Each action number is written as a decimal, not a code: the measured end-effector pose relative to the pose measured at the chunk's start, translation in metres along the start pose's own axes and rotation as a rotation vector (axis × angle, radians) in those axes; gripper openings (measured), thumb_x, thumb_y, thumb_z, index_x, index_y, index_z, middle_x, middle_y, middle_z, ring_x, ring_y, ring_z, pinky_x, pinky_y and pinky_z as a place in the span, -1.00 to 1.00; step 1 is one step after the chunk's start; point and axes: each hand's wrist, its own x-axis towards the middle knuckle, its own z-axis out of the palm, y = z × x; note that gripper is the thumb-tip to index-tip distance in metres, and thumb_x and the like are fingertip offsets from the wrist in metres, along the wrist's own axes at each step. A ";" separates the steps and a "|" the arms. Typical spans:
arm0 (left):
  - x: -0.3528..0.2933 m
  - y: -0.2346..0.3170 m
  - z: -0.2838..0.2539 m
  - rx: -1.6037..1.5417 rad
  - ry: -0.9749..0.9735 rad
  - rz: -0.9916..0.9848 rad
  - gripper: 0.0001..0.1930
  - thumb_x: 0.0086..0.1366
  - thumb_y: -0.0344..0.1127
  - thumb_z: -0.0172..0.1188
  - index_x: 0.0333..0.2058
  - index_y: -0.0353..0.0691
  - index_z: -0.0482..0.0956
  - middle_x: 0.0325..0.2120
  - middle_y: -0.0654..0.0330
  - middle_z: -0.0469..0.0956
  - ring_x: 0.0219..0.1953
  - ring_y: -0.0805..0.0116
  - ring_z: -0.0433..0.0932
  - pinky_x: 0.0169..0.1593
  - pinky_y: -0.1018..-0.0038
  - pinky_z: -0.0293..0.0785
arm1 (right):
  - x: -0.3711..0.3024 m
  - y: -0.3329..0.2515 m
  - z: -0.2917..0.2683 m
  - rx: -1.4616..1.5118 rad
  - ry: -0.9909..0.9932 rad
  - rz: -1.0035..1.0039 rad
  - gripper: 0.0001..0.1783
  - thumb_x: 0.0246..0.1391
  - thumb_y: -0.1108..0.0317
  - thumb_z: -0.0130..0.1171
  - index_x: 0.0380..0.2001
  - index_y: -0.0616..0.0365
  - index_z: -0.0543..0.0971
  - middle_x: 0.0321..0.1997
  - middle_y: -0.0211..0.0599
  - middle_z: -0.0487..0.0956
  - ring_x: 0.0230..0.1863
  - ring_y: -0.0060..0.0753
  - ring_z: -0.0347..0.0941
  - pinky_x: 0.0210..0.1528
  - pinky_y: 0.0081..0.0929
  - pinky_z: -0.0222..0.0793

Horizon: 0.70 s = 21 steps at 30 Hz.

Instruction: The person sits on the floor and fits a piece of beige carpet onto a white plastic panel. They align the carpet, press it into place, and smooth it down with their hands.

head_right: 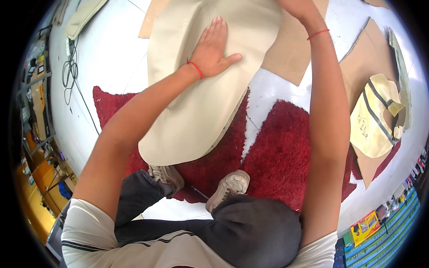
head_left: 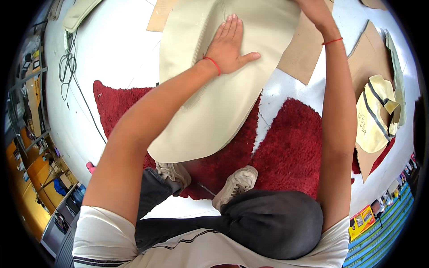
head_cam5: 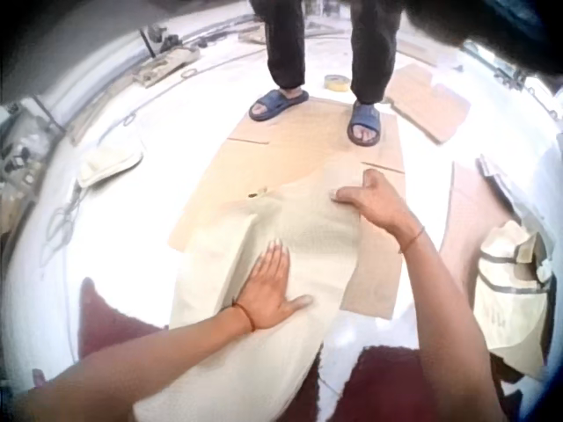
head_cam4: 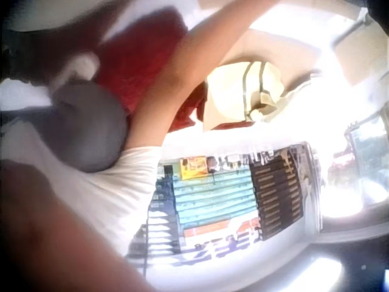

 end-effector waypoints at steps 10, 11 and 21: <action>0.006 -0.082 -0.044 -0.087 -0.199 0.361 0.02 0.44 0.30 -0.05 0.49 -0.48 -0.15 0.53 -0.27 -0.14 0.59 -0.10 -0.20 0.59 0.11 -0.27 | 0.009 -0.038 -0.013 -0.062 -0.002 0.134 -0.42 0.01 0.05 0.39 -0.08 0.36 0.61 -0.21 0.17 0.65 -0.17 -0.17 0.60 -0.11 -0.43 0.47; 0.002 -0.086 -0.050 -0.078 -0.213 0.378 0.02 0.44 0.31 -0.06 0.50 -0.47 -0.14 0.53 -0.25 -0.14 0.59 -0.09 -0.20 0.59 0.11 -0.27 | -0.022 -0.061 -0.015 -0.129 -0.163 0.124 -0.39 0.02 0.06 0.39 0.01 0.31 0.59 -0.15 0.09 0.67 -0.16 -0.16 0.60 -0.09 -0.41 0.48; -0.020 -0.038 -0.017 -0.051 0.031 0.076 -0.18 0.54 0.16 -0.21 0.48 -0.44 -0.01 0.52 -0.19 -0.02 0.58 -0.02 -0.10 0.57 0.13 -0.20 | -0.073 0.048 -0.007 -0.124 -0.223 -0.144 -0.50 -0.02 0.61 0.28 0.07 0.18 0.65 0.28 -0.23 0.58 0.35 -0.21 0.41 0.38 -0.23 0.28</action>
